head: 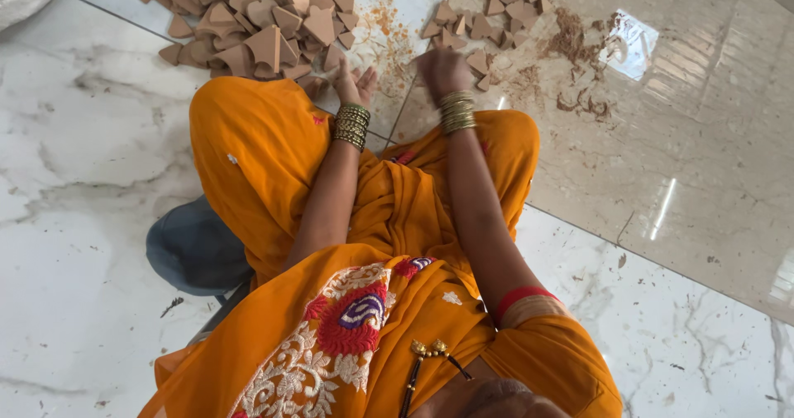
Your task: The person sits cross-legged on the floor and repeatedly picks up small clay pieces, shapes them by hand, and places them into a growing pile. The hands manipulate each piece individually without using tools.
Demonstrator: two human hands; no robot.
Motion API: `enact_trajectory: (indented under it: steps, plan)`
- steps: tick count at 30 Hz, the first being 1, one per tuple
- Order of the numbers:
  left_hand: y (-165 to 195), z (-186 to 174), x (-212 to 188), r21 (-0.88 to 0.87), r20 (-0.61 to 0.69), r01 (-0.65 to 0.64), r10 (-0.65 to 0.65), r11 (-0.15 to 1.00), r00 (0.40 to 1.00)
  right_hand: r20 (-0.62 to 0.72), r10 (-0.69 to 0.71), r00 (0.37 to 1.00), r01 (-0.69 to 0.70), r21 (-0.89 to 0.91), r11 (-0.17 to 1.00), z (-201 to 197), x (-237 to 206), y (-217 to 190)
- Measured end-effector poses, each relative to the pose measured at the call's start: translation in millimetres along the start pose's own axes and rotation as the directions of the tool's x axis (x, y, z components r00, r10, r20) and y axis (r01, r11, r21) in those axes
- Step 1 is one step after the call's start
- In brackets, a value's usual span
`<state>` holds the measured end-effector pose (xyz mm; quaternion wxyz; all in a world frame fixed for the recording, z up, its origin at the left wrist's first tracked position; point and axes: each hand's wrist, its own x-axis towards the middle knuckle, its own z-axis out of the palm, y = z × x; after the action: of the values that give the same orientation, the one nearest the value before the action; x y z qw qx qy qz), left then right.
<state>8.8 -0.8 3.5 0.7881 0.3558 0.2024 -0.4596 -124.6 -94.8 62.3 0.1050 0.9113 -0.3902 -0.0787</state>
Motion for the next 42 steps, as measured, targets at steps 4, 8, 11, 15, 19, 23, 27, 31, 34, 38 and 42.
enact_trajectory:
  steps: [4, 8, 11, 15, 19, 23, 27, 31, 34, 38, 42]
  plan:
    - [2.6, -3.7, 2.6, -0.245, 0.183, 0.070, -0.025, 0.967, 0.983, 0.212, 0.744, 0.634, -0.560, 0.789, 0.252, 8.9, 4.4, 52.7]
    - [1.2, -5.0, 3.4, -0.169, 0.153, -0.001, 0.027, 0.986, 0.988, 0.121, 0.724, 0.680, -0.594, 0.669, 0.446, 21.2, 6.3, 61.0]
    - [0.4, -5.5, 3.1, -0.160, 0.205, -0.031, 0.064, 0.987, 0.977, 0.224, 0.676, 0.702, -0.651, 0.587, 0.481, 23.5, 7.3, 52.1]
    - [0.5, -5.2, 2.8, -0.067, 0.067, -0.033, 0.037, 0.997, 0.997, 0.353, 0.644, 0.679, -0.722, 0.477, 0.500, 21.1, 3.2, 44.3]
    - [-0.2, -4.5, 2.4, -0.083, 0.011, -0.017, 0.018, 0.996, 1.000, 0.346, 0.608, 0.714, -0.699, 0.404, 0.590, 12.8, -1.3, 40.9]
    - [-1.5, -4.4, 0.1, 0.169, 0.007, -0.162, 0.163, 0.972, 0.987, 0.381, 0.485, 0.787, -0.606, 0.327, 0.725, 9.8, -1.9, 34.5]
    - [-5.4, -0.8, -5.3, 0.457, -0.001, -0.180, 0.203, 0.871, 0.979, 0.285, 0.376, 0.882, -0.470, 0.473, 0.745, 12.0, 1.7, 17.6]
    - [-12.2, 2.8, -12.5, 0.638, 0.228, -0.196, 0.061, 0.744, 0.972, 0.025, 0.067, 0.997, -0.050, 0.914, 0.403, 12.3, -0.3, -2.5]
    - [-13.9, 1.4, -19.0, 0.615, 0.277, -0.055, -0.150, 0.786, 0.949, 0.021, -0.107, 0.994, -0.012, 0.996, 0.085, 10.8, -2.5, -8.7]
    - [-10.0, 0.5, -22.5, 0.551, 0.335, -0.113, -0.095, 0.827, 0.937, 0.132, 0.024, 0.991, -0.132, 0.991, -0.020, 8.2, -3.6, -5.1]
    - [-10.1, 2.8, -21.0, 0.588, 0.263, -0.162, 0.002, 0.793, 0.965, 0.179, 0.029, 0.983, -0.173, 0.975, -0.139, 8.4, -2.9, -5.0]
